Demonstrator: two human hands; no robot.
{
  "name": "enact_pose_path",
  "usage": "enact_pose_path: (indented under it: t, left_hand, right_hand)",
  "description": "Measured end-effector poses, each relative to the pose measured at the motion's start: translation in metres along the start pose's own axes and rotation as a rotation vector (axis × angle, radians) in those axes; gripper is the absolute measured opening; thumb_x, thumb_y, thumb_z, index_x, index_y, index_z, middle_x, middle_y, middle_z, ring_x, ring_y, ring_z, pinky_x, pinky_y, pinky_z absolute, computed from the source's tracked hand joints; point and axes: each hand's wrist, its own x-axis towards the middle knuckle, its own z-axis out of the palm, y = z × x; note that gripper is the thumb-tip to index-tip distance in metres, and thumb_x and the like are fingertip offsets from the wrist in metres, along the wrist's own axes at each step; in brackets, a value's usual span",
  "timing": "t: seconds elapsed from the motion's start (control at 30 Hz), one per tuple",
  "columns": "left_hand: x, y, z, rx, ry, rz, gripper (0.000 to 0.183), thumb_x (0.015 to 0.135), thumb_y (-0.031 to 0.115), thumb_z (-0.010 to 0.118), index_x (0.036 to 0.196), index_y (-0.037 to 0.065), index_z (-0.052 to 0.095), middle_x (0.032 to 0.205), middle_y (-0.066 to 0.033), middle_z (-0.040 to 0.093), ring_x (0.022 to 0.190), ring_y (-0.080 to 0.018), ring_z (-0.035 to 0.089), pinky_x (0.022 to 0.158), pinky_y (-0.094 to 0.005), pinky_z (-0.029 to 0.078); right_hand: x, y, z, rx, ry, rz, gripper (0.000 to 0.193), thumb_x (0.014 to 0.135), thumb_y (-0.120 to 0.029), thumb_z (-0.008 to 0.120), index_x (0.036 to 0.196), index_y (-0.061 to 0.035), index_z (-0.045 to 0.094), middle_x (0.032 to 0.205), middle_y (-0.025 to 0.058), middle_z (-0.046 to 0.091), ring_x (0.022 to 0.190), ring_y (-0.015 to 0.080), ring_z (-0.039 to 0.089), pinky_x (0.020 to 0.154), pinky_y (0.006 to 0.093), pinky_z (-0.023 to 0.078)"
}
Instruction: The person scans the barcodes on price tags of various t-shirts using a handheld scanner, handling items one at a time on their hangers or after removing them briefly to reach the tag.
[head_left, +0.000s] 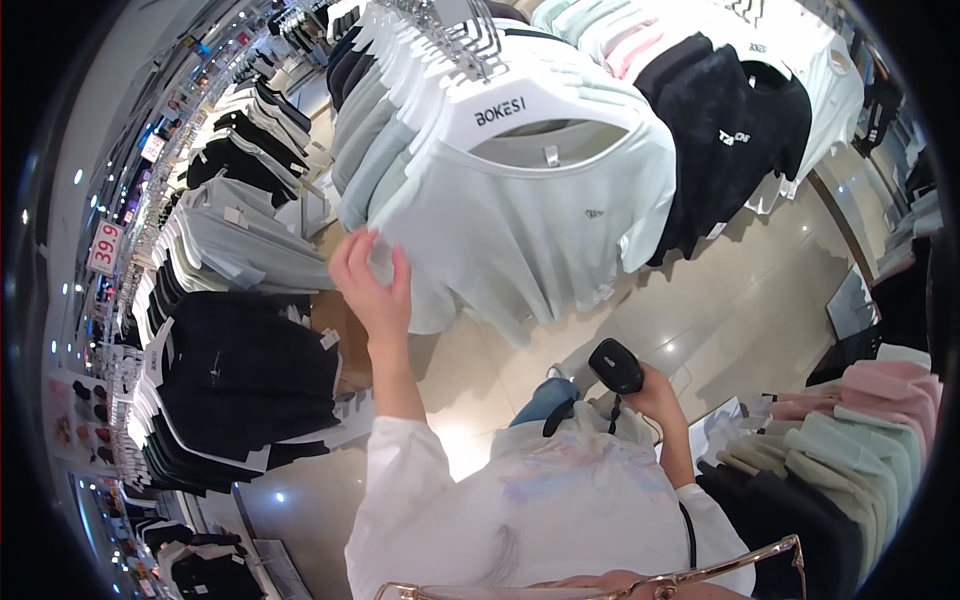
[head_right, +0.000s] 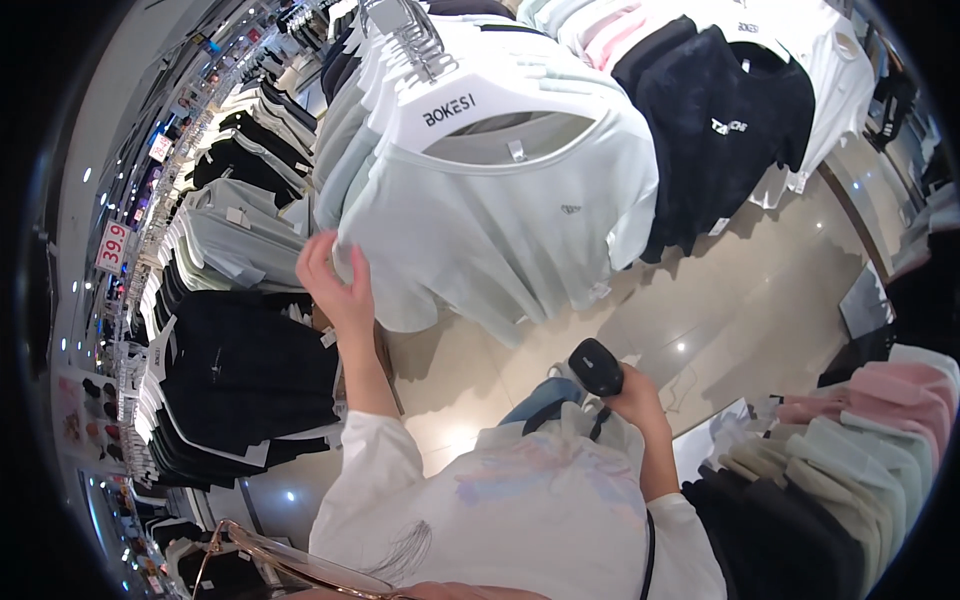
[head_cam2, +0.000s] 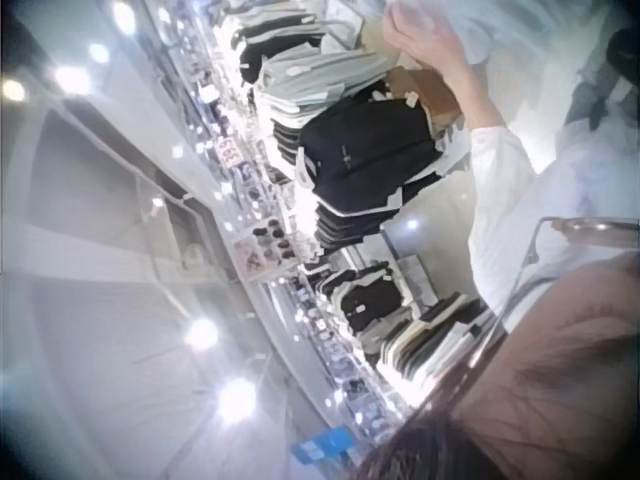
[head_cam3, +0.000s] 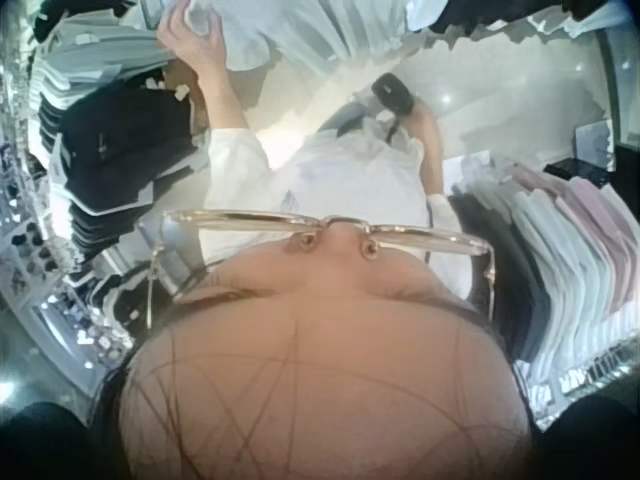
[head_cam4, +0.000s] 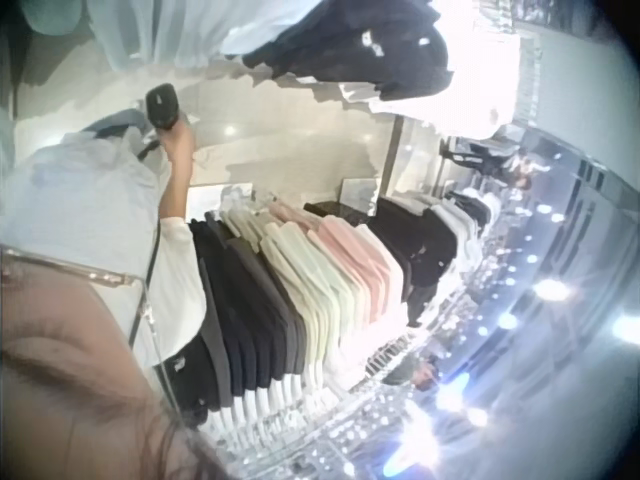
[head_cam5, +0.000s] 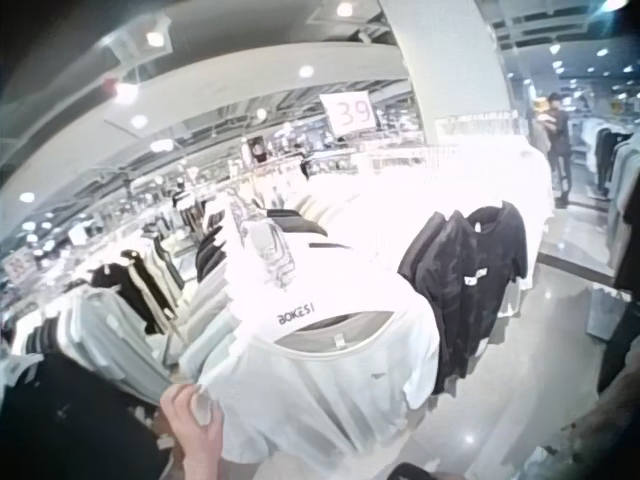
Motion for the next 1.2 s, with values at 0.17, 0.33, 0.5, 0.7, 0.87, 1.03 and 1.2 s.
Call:
enact_pose_path:
  t: [0.17, 0.33, 0.5, 0.7, 0.87, 1.03, 1.2]
  left_hand:
    - [0.040, -0.013, 0.040, 0.081, -0.240, 0.218, 0.036, 0.073, 0.012, 0.068, 0.106, 0.008, 0.056, 0.097, -0.0090, 0.053, 0.088, -0.0282, 0.050, 0.077, -0.0359, 0.041]
    - [0.011, -0.031, 0.035, 0.080, -0.254, 0.074, 0.035, 0.075, 0.015, 0.067, 0.108, 0.009, 0.057, 0.098, -0.0096, 0.052, 0.086, -0.0278, 0.050, 0.075, -0.0347, 0.042]
    - [-0.022, -0.043, 0.027, -0.043, -0.273, -0.109, 0.038, 0.078, 0.016, 0.063, 0.114, 0.005, 0.054, 0.106, -0.0144, 0.050, 0.094, -0.0297, 0.048, 0.080, -0.0352, 0.041]
    - [0.017, -0.010, 0.016, 0.076, -0.440, -0.013, 0.036, 0.074, 0.021, 0.066, 0.102, 0.001, 0.054, 0.091, -0.0118, 0.058, 0.082, -0.0304, 0.054, 0.071, -0.0370, 0.044]
    - [0.041, 0.025, 0.054, 0.122, -0.437, -0.080, 0.034, 0.071, 0.019, 0.068, 0.100, 0.006, 0.055, 0.081, -0.0124, 0.059, 0.075, -0.0305, 0.057, 0.062, -0.0381, 0.045]
    - [0.039, 0.040, 0.045, 0.461, -0.292, -0.123, 0.031, 0.069, 0.011, 0.068, 0.097, 0.010, 0.055, 0.077, -0.0101, 0.060, 0.069, -0.0289, 0.059, 0.057, -0.0363, 0.045]
    - [0.047, 0.083, 0.013, 0.590, -0.097, -0.181, 0.028, 0.069, 0.005, 0.065, 0.095, 0.011, 0.056, 0.079, -0.0105, 0.061, 0.069, -0.0317, 0.059, 0.059, -0.0361, 0.047]
  right_hand:
    - [0.041, -0.033, 0.010, -0.060, -0.024, 0.053, 0.040, 0.060, -0.012, 0.069, 0.098, -0.0028, 0.059, 0.089, 0.0192, 0.062, 0.086, 0.0354, 0.059, 0.073, 0.0382, 0.047]
    - [0.069, -0.034, 0.015, -0.145, 0.034, 0.052, 0.039, 0.061, -0.010, 0.068, 0.099, -0.0051, 0.059, 0.091, 0.0185, 0.062, 0.088, 0.0362, 0.058, 0.073, 0.0377, 0.047]
    - [0.088, -0.026, 0.009, -0.127, -0.026, 0.024, 0.037, 0.063, -0.010, 0.066, 0.099, -0.0054, 0.059, 0.092, 0.0187, 0.062, 0.088, 0.0369, 0.058, 0.073, 0.0376, 0.047]
    - [0.134, -0.025, -0.024, -0.203, -0.176, 0.015, 0.034, 0.064, -0.011, 0.064, 0.097, -0.0044, 0.060, 0.090, 0.0197, 0.061, 0.086, 0.0374, 0.058, 0.073, 0.0383, 0.047]
    - [0.164, -0.015, -0.055, -0.237, -0.362, -0.075, 0.035, 0.063, -0.011, 0.066, 0.097, -0.0035, 0.060, 0.090, 0.0193, 0.062, 0.086, 0.0363, 0.059, 0.074, 0.0376, 0.047]
    - [0.181, 0.024, -0.102, -0.124, -0.518, -0.213, 0.041, 0.060, -0.010, 0.068, 0.100, -0.0041, 0.060, 0.091, 0.0169, 0.063, 0.087, 0.0308, 0.061, 0.077, 0.0350, 0.046]
    - [0.202, 0.083, -0.130, -0.042, -0.507, -0.176, 0.044, 0.059, -0.010, 0.069, 0.102, -0.0023, 0.060, 0.090, 0.0130, 0.065, 0.101, 0.0256, 0.056, 0.090, 0.0341, 0.042]
